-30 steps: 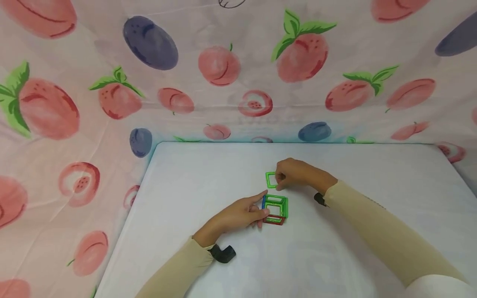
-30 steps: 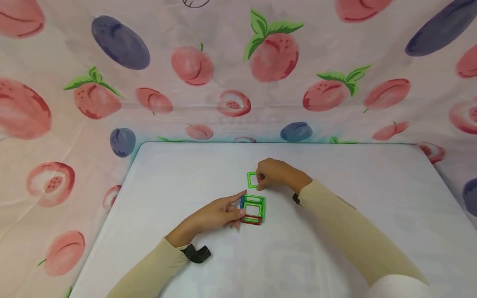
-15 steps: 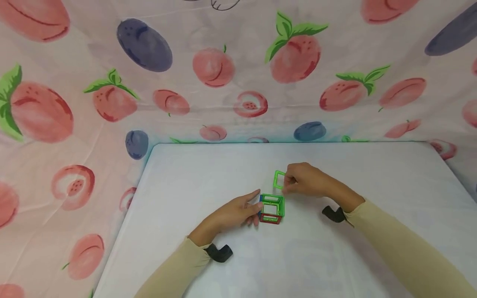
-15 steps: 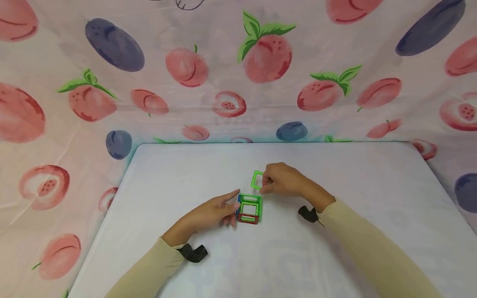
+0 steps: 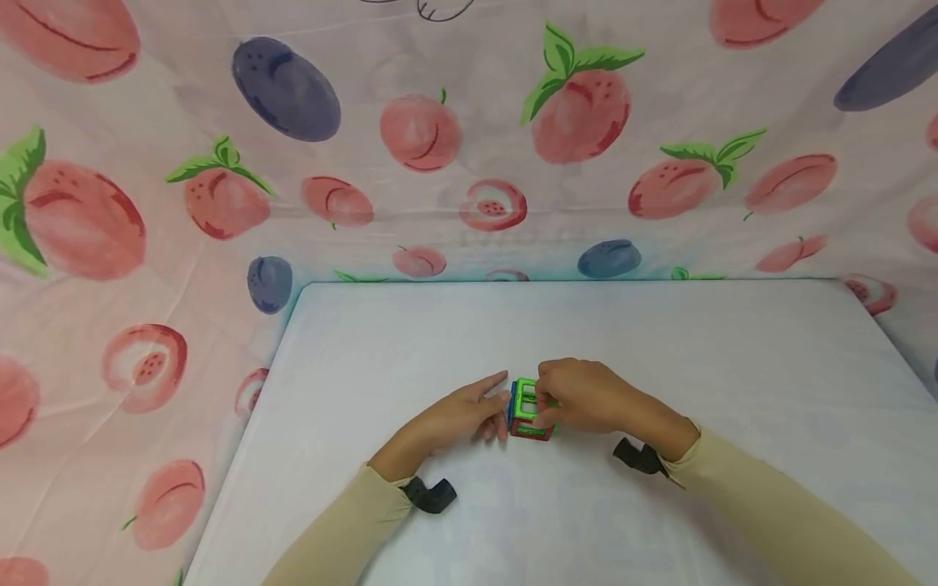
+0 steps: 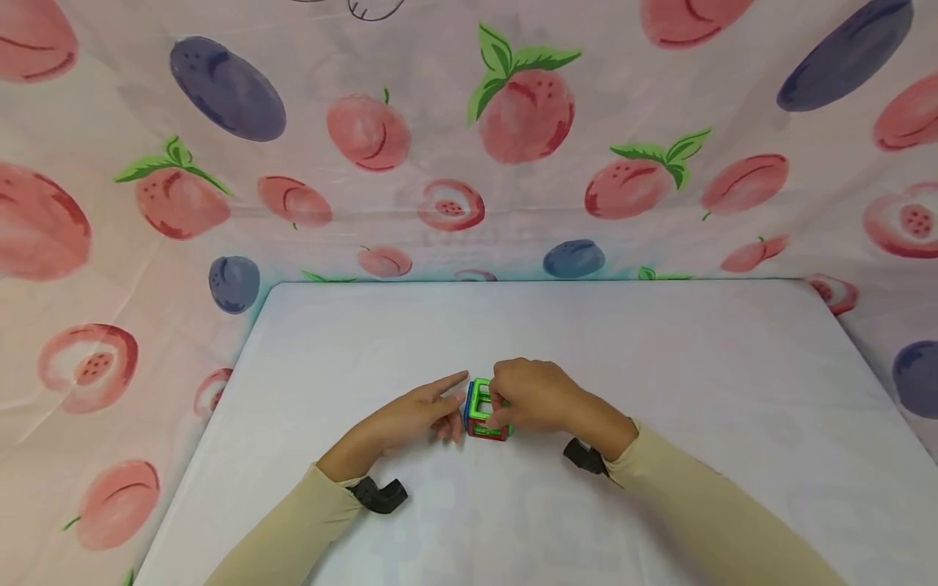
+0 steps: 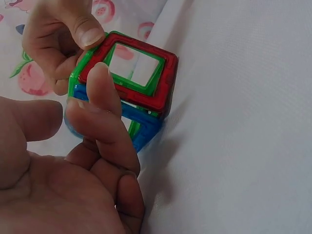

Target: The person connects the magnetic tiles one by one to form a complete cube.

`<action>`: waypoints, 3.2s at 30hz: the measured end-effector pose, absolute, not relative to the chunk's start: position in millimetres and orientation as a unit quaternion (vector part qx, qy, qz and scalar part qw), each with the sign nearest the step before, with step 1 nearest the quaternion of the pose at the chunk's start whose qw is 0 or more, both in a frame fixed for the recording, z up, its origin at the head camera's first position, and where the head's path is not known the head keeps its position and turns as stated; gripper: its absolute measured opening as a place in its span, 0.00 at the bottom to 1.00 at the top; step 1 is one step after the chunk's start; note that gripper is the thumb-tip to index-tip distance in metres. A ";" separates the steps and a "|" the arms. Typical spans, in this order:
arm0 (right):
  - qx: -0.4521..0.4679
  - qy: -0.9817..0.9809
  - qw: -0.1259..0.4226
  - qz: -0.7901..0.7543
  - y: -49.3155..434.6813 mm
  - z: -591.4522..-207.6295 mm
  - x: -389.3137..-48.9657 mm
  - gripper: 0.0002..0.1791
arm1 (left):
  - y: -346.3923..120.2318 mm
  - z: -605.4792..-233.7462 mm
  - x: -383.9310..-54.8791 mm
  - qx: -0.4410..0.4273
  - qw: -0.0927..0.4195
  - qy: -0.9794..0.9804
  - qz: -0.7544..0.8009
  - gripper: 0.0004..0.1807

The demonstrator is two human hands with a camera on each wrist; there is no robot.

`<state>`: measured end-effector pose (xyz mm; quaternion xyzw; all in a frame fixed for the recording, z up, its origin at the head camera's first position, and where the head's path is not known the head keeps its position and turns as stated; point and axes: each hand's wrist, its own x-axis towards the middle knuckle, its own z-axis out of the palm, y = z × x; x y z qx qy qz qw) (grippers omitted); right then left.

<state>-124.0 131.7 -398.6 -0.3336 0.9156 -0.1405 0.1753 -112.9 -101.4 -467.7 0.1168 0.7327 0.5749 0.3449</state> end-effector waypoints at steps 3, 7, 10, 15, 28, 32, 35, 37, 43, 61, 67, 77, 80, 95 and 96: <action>-0.328 0.919 0.174 -0.130 131.4 -401.1 -122.7 0.13 | -100.6 -467.2 -112.5 0.107 0.345 0.729 0.581 0.36; -0.309 0.925 0.152 -0.157 135.9 -403.6 -120.0 0.12 | -100.2 -466.7 -112.0 0.096 0.336 0.727 0.591 0.31; -0.251 0.936 0.114 -0.218 142.8 -407.5 -116.8 0.13 | -100.7 -466.5 -111.4 0.097 0.332 0.726 0.594 0.22; -0.110 0.909 0.176 -0.362 154.8 -425.8 -108.6 0.21 | -102.1 -466.4 -110.1 0.111 0.349 0.728 0.579 0.16; -0.025 0.758 0.307 -0.576 156.2 -459.8 -94.4 0.22 | -98.7 -468.9 -109.1 0.128 0.342 0.742 0.561 0.15; -0.026 0.852 0.229 -0.469 156.0 -450.8 -100.8 0.25 | -98.7 -469.0 -109.3 0.126 0.342 0.748 0.555 0.15; -0.042 0.893 0.185 -0.408 156.3 -447.1 -113.3 0.29 | -99.0 -469.4 -109.6 0.127 0.343 0.746 0.557 0.16; -0.063 0.880 0.210 -0.422 156.9 -448.5 -123.8 0.29 | -99.1 -469.6 -109.9 0.129 0.345 0.743 0.559 0.16; -0.098 0.810 0.321 -0.482 156.0 -456.6 -146.2 0.23 | -99.6 -467.9 -109.6 0.133 0.349 0.737 0.564 0.17; -0.080 0.878 0.230 -0.412 156.2 -445.8 -115.2 0.20 | -100.4 -465.7 -107.1 0.106 0.339 0.740 0.571 0.16; -0.094 0.867 0.215 -0.441 153.3 -453.4 -111.8 0.15 | -96.8 -465.8 -103.1 0.090 0.331 0.740 0.579 0.16; -0.125 0.893 0.170 -0.398 154.1 -452.6 -108.8 0.13 | -90.8 -469.2 -104.6 0.098 0.327 0.742 0.577 0.16; -0.131 0.888 0.174 -0.405 154.2 -451.8 -109.0 0.14 | -89.2 -470.0 -105.3 0.094 0.324 0.744 0.576 0.17; -0.123 0.886 0.190 -0.405 151.1 -450.3 -110.5 0.16 | -91.0 -470.7 -104.9 0.109 0.292 0.763 0.566 0.18; -0.120 0.887 0.187 -0.404 151.0 -450.3 -110.2 0.16 | -90.9 -471.5 -104.9 0.111 0.289 0.766 0.564 0.19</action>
